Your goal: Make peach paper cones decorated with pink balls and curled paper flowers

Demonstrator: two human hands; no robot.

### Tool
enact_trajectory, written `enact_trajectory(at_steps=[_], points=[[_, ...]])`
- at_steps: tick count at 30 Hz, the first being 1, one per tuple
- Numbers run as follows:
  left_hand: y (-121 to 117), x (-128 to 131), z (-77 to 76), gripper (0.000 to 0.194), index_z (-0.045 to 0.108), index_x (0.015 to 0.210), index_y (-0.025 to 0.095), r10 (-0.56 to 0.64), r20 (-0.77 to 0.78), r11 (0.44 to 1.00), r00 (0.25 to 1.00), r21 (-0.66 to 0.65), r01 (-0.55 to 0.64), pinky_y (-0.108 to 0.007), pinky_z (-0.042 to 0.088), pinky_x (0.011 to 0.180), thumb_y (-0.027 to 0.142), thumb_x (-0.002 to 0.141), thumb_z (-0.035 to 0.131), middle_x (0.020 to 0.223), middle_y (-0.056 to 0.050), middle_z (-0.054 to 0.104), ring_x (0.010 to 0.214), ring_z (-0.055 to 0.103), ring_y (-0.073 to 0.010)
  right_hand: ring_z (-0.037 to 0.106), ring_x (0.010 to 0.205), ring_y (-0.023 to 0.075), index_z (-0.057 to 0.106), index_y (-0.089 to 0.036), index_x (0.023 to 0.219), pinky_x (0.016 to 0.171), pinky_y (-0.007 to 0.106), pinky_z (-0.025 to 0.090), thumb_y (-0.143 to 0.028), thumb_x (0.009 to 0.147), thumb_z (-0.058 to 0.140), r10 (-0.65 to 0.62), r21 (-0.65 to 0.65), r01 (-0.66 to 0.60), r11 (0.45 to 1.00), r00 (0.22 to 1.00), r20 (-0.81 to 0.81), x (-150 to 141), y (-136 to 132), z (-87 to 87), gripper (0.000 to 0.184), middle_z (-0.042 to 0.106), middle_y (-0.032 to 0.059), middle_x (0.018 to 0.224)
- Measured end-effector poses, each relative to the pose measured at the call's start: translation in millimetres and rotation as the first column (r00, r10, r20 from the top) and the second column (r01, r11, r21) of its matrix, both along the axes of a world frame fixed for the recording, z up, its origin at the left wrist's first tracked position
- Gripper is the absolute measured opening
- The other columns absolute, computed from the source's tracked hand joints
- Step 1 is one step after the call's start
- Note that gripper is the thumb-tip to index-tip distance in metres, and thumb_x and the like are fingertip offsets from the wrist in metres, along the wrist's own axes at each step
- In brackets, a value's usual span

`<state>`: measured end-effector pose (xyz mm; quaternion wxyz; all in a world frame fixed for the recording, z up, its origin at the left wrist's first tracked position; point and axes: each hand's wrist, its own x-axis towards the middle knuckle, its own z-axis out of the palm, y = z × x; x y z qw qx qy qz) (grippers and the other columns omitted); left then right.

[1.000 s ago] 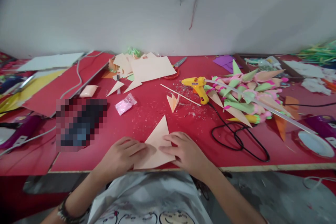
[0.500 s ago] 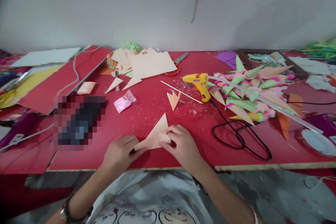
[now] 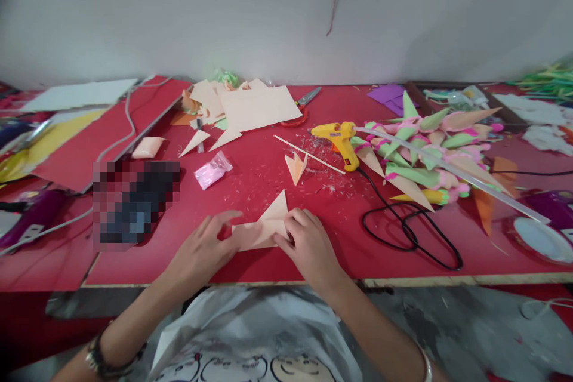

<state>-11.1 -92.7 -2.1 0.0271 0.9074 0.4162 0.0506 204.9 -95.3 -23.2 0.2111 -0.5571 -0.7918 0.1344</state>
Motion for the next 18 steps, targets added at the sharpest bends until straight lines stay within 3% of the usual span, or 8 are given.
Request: enact_trajectory(at_steps=[3,5,10,13,15,18], points=[[1.7,-0.1,8.6,0.041,0.039,0.122,0.032,-0.271,-0.108,0.962,0.957,0.009,0.273,-0.032,0.034,0.085,0.016,0.085,0.04,0.132,0.002,0.041,0.105,0.044,-0.0182,0.046,0.069,0.0161,0.045,-0.018,0.06,0.064,0.028,0.038,-0.029,0.08,0.052,0.002,-0.008,-0.002,1.0,1.0,0.016,0.6,1.7,0.7,0.023,0.048,0.0022,0.07],[2.6,-0.3,12.3,0.038,0.036,0.125,0.03,-0.349,-0.129,0.937,0.928,-0.022,0.349,-0.031,0.032,0.085,0.02,0.089,0.035,0.131,0.004,0.042,0.107,0.042,-0.016,0.046,0.07,0.0165,0.046,-0.018,0.061,0.065,0.029,0.038,-0.03,0.08,0.052,0.007,0.003,-0.007,1.0,1.0,0.027,1.1,2.7,0.7,0.024,0.048,0.0027,0.072],[0.2,-10.5,12.3,0.038,0.033,0.129,0.023,-0.331,-0.145,0.943,0.932,-0.081,0.322,-0.029,0.029,0.085,0.021,0.091,0.029,0.133,0.005,0.041,0.109,0.042,-0.0132,0.048,0.073,0.0188,0.051,-0.017,0.066,0.066,0.031,0.041,-0.032,0.08,0.051,-0.029,0.021,0.028,0.999,0.998,0.059,0.1,0.2,0.1,0.02,0.051,0.0047,0.074],[-4.2,-22.2,9.8,0.037,0.036,0.127,0.024,-0.272,-0.155,0.962,0.95,-0.079,0.263,-0.029,0.027,0.088,0.022,0.091,0.03,0.132,0.005,0.043,0.109,0.042,-0.0138,0.049,0.088,0.0234,0.055,-0.015,0.097,0.075,0.036,0.042,-0.028,0.08,0.05,-0.058,0.129,0.045,0.991,0.994,0.095,-0.3,-6.0,1.3,0.021,0.054,0.0105,0.092],[-6.8,-28.6,8.7,0.036,0.038,0.126,0.026,-0.238,-0.15,0.971,0.96,-0.077,0.228,-0.03,0.025,0.09,0.027,0.091,0.03,0.131,0.006,0.045,0.11,0.043,-0.0141,0.042,0.105,0.026,0.047,-0.023,0.118,0.087,0.042,0.037,-0.021,0.08,0.05,0.055,0.2,-0.094,0.975,0.98,0.192,0.2,-10.6,3.0,0.037,0.048,0.0115,0.114],[-8.4,-33.1,8.3,0.04,0.04,0.125,0.029,-0.217,-0.133,0.974,0.967,-0.089,0.207,-0.031,0.024,0.093,0.042,0.089,0.03,0.129,0.006,0.046,0.111,0.043,-0.0149,0.032,0.118,0.0265,0.04,-0.041,0.123,0.098,0.048,0.025,-0.016,0.079,0.051,0.297,0.157,-0.363,0.918,0.895,0.334,1.1,-15.2,6.2,0.052,0.035,0.0034,0.132]])
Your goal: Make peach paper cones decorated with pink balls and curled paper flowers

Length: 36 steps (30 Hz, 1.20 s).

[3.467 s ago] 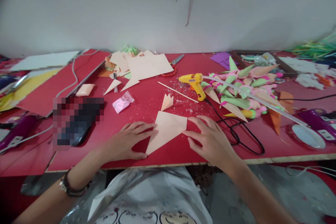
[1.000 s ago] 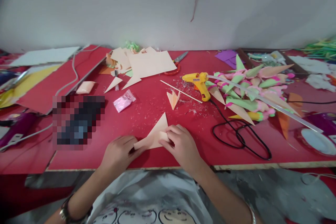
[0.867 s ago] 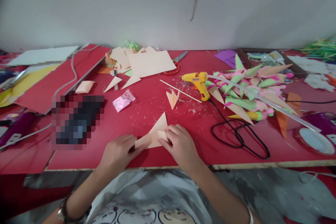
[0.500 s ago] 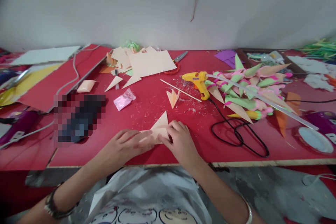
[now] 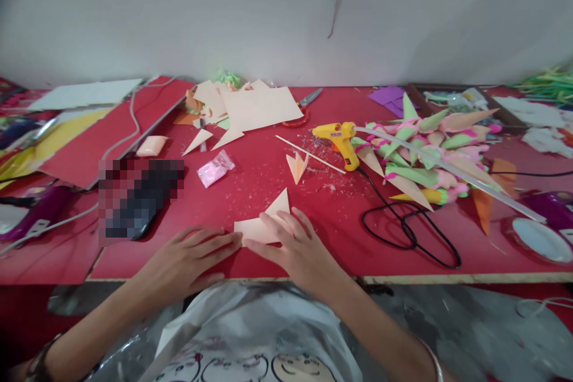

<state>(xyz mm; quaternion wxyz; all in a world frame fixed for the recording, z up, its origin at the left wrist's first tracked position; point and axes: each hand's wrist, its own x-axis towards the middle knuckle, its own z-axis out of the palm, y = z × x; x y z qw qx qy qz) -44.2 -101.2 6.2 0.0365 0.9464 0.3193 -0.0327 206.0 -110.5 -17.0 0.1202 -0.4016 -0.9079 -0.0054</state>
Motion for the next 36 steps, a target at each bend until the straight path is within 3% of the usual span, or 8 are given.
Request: enact_trajectory(at_steps=[3,11,19,27,29,32,36], points=[[1.4,-0.7,0.5,0.047,0.038,0.126,0.031,-0.003,0.006,1.0,1.0,-0.013,0.003,-0.031,0.025,0.093,0.052,0.085,0.03,0.131,0.006,0.044,0.111,0.044,-0.0151,0.031,0.12,0.0257,0.041,-0.043,0.122,0.099,0.047,0.025,-0.02,0.08,0.052,0.042,-0.073,-0.04,0.997,0.999,0.02,-0.1,-1.9,3.0,0.05,0.034,0.0016,0.135],[8.0,-2.1,4.6,0.043,0.045,0.122,0.028,-0.026,0.029,1.0,0.999,-0.011,0.026,-0.031,0.032,0.089,0.048,0.085,0.034,0.126,0.003,0.05,0.107,0.048,-0.0163,0.028,0.121,0.0289,0.053,-0.037,0.115,0.095,0.048,0.031,-0.035,0.083,0.046,-0.089,-0.146,0.082,0.986,0.995,-0.044,14.0,-9.1,7.4,0.033,0.031,0.0034,0.137],[11.0,-2.5,9.1,0.04,0.045,0.122,0.03,-0.016,0.057,0.997,0.998,-0.081,0.02,-0.032,0.035,0.09,0.044,0.084,0.04,0.124,0.0,0.052,0.109,0.047,-0.0174,0.029,0.12,0.031,0.055,-0.036,0.112,0.091,0.051,0.035,-0.035,0.082,0.047,-0.19,-0.147,0.185,0.972,0.982,-0.019,34.9,-17.6,16.3,0.032,0.03,0.0048,0.137],[10.1,-3.7,6.3,0.043,0.046,0.121,0.029,-0.015,0.057,0.997,0.998,-0.072,0.019,-0.035,0.036,0.089,0.046,0.082,0.042,0.125,0.0,0.051,0.107,0.048,-0.0198,0.037,0.114,0.0273,0.064,-0.026,0.096,0.092,0.047,0.034,-0.029,0.083,0.046,-0.229,-0.163,0.217,0.962,0.971,-0.06,41.8,-12.8,21.8,0.023,0.044,0.008,0.126],[9.4,-2.7,6.8,0.043,0.046,0.121,0.028,-0.015,0.056,0.997,0.998,-0.078,0.019,-0.035,0.035,0.089,0.045,0.082,0.042,0.125,-0.002,0.051,0.107,0.047,-0.0199,0.042,0.11,0.0241,0.061,-0.021,0.095,0.091,0.042,0.036,-0.026,0.083,0.044,-0.255,-0.173,0.225,0.959,0.95,-0.178,33.6,-6.3,20.0,0.021,0.05,0.0101,0.117],[7.8,-1.0,8.6,0.047,0.043,0.124,0.025,-0.019,0.071,0.996,0.997,-0.09,0.025,-0.037,0.029,0.095,0.046,0.082,0.042,0.125,-0.005,0.051,0.108,0.046,-0.0203,0.043,0.11,0.0218,0.048,-0.019,0.112,0.094,0.041,0.033,-0.024,0.08,0.047,-0.25,-0.23,0.184,0.956,0.92,-0.302,16.1,4.5,19.4,0.032,0.051,0.0104,0.114],[8.0,2.6,15.0,0.056,0.04,0.126,0.026,-0.003,0.129,0.988,0.992,-0.153,0.023,-0.043,0.017,0.102,0.054,0.078,0.042,0.122,-0.004,0.052,0.109,0.046,-0.0211,0.049,0.1,0.0215,0.033,-0.021,0.125,0.094,0.047,0.026,-0.019,0.078,0.049,-0.16,-0.372,0.083,0.924,0.971,-0.181,-2.7,14.0,27.0,0.05,0.056,0.0077,0.105]])
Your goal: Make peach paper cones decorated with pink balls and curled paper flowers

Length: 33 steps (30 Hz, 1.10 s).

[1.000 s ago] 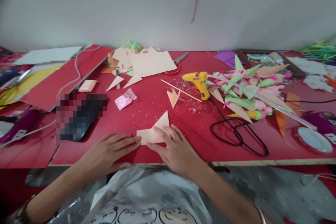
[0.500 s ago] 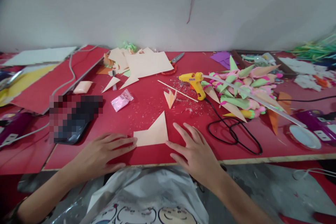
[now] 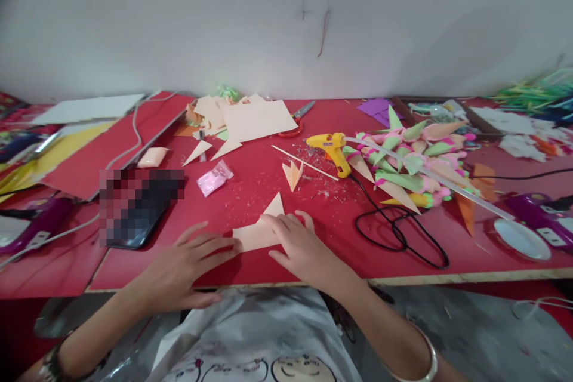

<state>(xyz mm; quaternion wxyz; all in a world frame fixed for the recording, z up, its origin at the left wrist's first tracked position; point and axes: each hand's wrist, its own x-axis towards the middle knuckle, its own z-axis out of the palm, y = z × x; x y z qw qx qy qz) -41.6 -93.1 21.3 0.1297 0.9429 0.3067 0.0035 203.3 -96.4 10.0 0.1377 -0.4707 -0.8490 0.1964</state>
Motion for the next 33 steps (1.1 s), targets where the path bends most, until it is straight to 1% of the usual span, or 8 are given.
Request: enact_trajectory(at_steps=[4,9,12,16,22,25,29,33], points=[[2.9,7.2,9.1,0.045,0.044,0.121,0.027,0.066,0.095,0.998,0.993,-0.021,-0.064,-0.044,0.018,0.1,0.047,0.081,0.041,0.117,-0.005,0.055,0.105,0.048,-0.02,0.045,0.101,0.0232,0.036,-0.02,0.123,0.088,0.042,0.032,-0.02,0.075,0.054,0.034,-0.007,-0.034,0.999,0.997,0.066,-4.8,5.2,6.2,0.052,0.051,0.0088,0.109],[5.1,18.8,12.4,0.038,0.046,0.119,0.023,0.151,0.207,0.988,0.967,0.002,-0.154,-0.039,0.03,0.094,0.037,0.085,0.039,0.117,-0.007,0.051,0.107,0.045,-0.0201,0.044,0.102,0.0215,0.048,-0.024,0.109,0.091,0.043,0.028,-0.015,0.077,0.049,0.098,-0.04,-0.096,0.995,0.993,0.066,-1.7,14.1,6.1,0.034,0.051,0.0055,0.109],[5.7,24.2,10.7,0.038,0.045,0.119,0.02,0.192,0.262,0.981,0.946,-0.022,-0.193,-0.036,0.033,0.093,0.036,0.085,0.04,0.118,-0.008,0.05,0.109,0.043,-0.0199,0.043,0.105,0.0205,0.045,-0.025,0.114,0.094,0.044,0.025,-0.008,0.076,0.045,0.129,-0.067,-0.125,0.99,0.991,0.044,-0.9,16.7,4.9,0.041,0.051,0.0053,0.111],[6.6,26.5,8.0,0.037,0.046,0.117,0.018,0.216,0.293,0.976,0.931,-0.042,-0.213,-0.037,0.033,0.094,0.036,0.084,0.041,0.117,-0.009,0.05,0.109,0.042,-0.0201,0.034,0.116,0.0241,0.038,-0.022,0.123,0.096,0.046,0.023,-0.01,0.072,0.048,0.08,-0.011,-0.079,0.997,0.996,0.051,-1.0,16.7,1.5,0.053,0.043,0.0103,0.124],[8.3,27.0,5.1,0.036,0.045,0.117,0.018,0.217,0.31,0.976,0.926,-0.035,-0.217,-0.038,0.034,0.093,0.035,0.085,0.04,0.116,-0.009,0.051,0.108,0.044,-0.02,0.043,0.113,0.0186,0.029,-0.022,0.129,0.098,0.047,0.019,-0.008,0.078,0.04,0.12,-0.049,-0.121,0.991,0.993,-0.018,-0.2,20.0,-0.3,0.054,0.051,0.0084,0.121],[9.4,28.1,6.0,0.036,0.045,0.117,0.02,0.194,0.311,0.98,0.93,-0.02,-0.198,-0.036,0.034,0.093,0.034,0.085,0.04,0.115,-0.008,0.052,0.108,0.044,-0.0187,0.047,0.108,0.0176,0.043,-0.022,0.118,0.098,0.048,0.016,-0.006,0.08,0.036,0.127,-0.033,-0.128,0.991,0.991,-0.04,-0.9,21.5,5.0,0.043,0.056,0.0068,0.114],[11.2,32.3,9.3,0.034,0.046,0.116,0.021,0.159,0.288,0.986,0.944,0.011,-0.169,-0.034,0.034,0.092,0.034,0.085,0.04,0.113,-0.006,0.054,0.105,0.045,-0.0173,0.054,0.094,0.0157,0.059,-0.022,0.092,0.097,0.048,0.017,-0.008,0.082,0.038,0.125,0.03,-0.124,0.992,0.991,-0.039,0.7,23.1,14.6,0.027,0.061,0.0025,0.092],[13.3,45.3,6.4,0.03,0.052,0.108,0.02,0.098,0.198,0.992,0.975,0.061,-0.111,-0.034,0.036,0.09,0.036,0.084,0.042,0.11,-0.004,0.055,0.101,0.048,-0.0177,0.046,0.105,0.0181,0.062,-0.022,0.073,0.095,0.042,0.026,-0.007,0.078,0.044,0.036,0.125,-0.025,0.992,0.996,-0.086,7.2,28.4,15.7,0.024,0.053,0.0037,0.105]])
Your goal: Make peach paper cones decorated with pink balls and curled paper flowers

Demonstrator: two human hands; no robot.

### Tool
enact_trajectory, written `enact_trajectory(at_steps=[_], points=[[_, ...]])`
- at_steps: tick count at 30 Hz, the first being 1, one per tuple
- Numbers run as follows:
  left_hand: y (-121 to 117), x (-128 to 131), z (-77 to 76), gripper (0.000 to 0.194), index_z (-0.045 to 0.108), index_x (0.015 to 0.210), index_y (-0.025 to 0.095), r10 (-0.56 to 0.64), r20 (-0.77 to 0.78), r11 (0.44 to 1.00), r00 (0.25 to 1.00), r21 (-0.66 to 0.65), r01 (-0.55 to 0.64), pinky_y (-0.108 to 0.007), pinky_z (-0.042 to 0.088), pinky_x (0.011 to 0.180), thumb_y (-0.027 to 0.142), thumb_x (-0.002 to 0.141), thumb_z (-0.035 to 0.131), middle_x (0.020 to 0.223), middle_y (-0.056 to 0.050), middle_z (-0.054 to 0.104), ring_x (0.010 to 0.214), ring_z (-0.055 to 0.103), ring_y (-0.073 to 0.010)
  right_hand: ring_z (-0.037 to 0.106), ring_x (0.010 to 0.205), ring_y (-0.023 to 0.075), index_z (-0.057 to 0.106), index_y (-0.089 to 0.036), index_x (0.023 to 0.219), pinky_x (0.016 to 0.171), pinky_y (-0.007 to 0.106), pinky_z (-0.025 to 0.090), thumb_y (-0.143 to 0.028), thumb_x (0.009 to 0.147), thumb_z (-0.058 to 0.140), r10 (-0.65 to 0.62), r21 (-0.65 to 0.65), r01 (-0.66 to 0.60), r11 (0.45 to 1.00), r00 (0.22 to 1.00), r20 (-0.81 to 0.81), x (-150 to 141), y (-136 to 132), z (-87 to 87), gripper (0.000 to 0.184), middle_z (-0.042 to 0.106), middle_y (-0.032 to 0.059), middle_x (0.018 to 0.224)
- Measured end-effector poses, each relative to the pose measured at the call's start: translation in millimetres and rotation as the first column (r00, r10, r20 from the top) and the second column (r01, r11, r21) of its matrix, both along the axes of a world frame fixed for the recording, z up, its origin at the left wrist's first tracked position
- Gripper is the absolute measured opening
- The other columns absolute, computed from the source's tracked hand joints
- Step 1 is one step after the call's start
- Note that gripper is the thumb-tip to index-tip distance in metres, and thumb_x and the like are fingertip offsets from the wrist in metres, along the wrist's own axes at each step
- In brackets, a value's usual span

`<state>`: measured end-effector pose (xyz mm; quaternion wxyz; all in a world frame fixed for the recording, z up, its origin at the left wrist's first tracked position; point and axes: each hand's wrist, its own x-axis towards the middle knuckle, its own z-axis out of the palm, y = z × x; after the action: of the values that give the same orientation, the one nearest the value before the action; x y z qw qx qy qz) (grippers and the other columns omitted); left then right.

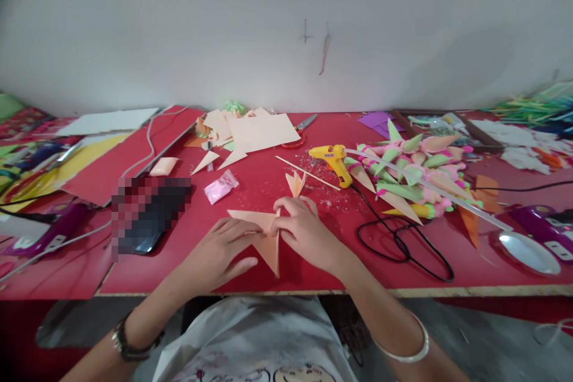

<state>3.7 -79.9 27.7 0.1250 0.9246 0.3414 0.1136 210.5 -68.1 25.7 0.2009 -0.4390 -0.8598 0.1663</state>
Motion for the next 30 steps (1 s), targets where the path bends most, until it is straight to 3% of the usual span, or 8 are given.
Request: enact_trajectory(at_steps=[3,8,11,14,22,30], points=[[1.6,13.4,-9.4,0.024,0.054,0.102,0.018,0.041,-0.119,0.998,0.992,0.059,-0.034,-0.035,0.04,0.085,0.029,0.084,0.044,0.105,-0.005,0.056,0.095,0.05,-0.0187,0.04,0.113,0.0206,0.063,-0.022,0.069,0.093,0.04,0.03,-0.005,0.076,0.044,-0.055,-0.007,0.054,0.999,0.996,-0.069,5.8,7.7,-6.3,0.026,0.046,0.0044,0.116],[3.1,28.9,-23.7,0.022,0.054,0.101,0.015,0.195,-0.205,0.978,0.959,0.117,-0.173,-0.033,0.046,0.073,0.021,0.081,0.047,0.097,-0.007,0.055,0.09,0.051,-0.0211,0.057,0.083,0.0158,0.062,-0.02,0.072,0.079,0.033,0.04,-0.006,0.076,0.036,-0.183,-0.23,0.124,0.965,0.949,-0.258,9.8,14.9,-18.1,0.03,0.06,0.0023,0.081],[3.6,34.3,-25.1,0.026,0.052,0.104,0.013,0.224,-0.217,0.973,0.95,0.114,-0.203,-0.034,0.046,0.073,0.024,0.081,0.045,0.098,-0.008,0.054,0.09,0.05,-0.022,0.058,0.071,0.0153,0.06,-0.018,0.077,0.063,0.026,0.043,-0.021,0.081,0.039,-0.35,-0.413,0.183,0.892,0.858,-0.375,7.8,11.6,-22.6,0.021,0.061,0.0014,0.072],[4.4,39.9,-24.7,0.031,0.049,0.109,0.012,0.246,-0.247,0.967,0.937,0.13,-0.219,-0.036,0.046,0.07,0.025,0.082,0.043,0.1,-0.009,0.053,0.09,0.051,-0.0234,0.055,0.062,0.0142,0.056,-0.018,0.079,0.053,0.023,0.039,-0.035,0.079,0.046,-0.433,-0.486,0.206,0.849,0.798,-0.418,5.1,7.4,-27.7,0.021,0.058,-0.0002,0.066],[4.6,49.8,-32.0,0.035,0.047,0.113,0.013,0.314,-0.274,0.945,0.909,0.182,-0.272,-0.034,0.044,0.065,0.031,0.084,0.04,0.1,-0.008,0.053,0.089,0.05,-0.0217,0.057,0.06,0.0148,0.052,-0.02,0.086,0.054,0.022,0.039,-0.031,0.08,0.044,-0.487,-0.411,0.338,0.847,0.803,-0.344,-0.4,-2.8,-43.9,0.015,0.061,0.0003,0.065],[1.6,57.6,-28.4,0.043,0.041,0.122,0.01,0.349,-0.307,0.935,0.885,0.181,-0.306,-0.033,0.043,0.064,0.028,0.084,0.04,0.105,-0.009,0.054,0.089,0.05,-0.021,0.06,0.068,0.0185,0.055,-0.019,0.081,0.063,0.026,0.039,-0.025,0.082,0.042,-0.456,-0.086,0.449,0.889,0.884,-0.104,-8.6,-13.4,-44.0,0.014,0.066,0.0043,0.075]])
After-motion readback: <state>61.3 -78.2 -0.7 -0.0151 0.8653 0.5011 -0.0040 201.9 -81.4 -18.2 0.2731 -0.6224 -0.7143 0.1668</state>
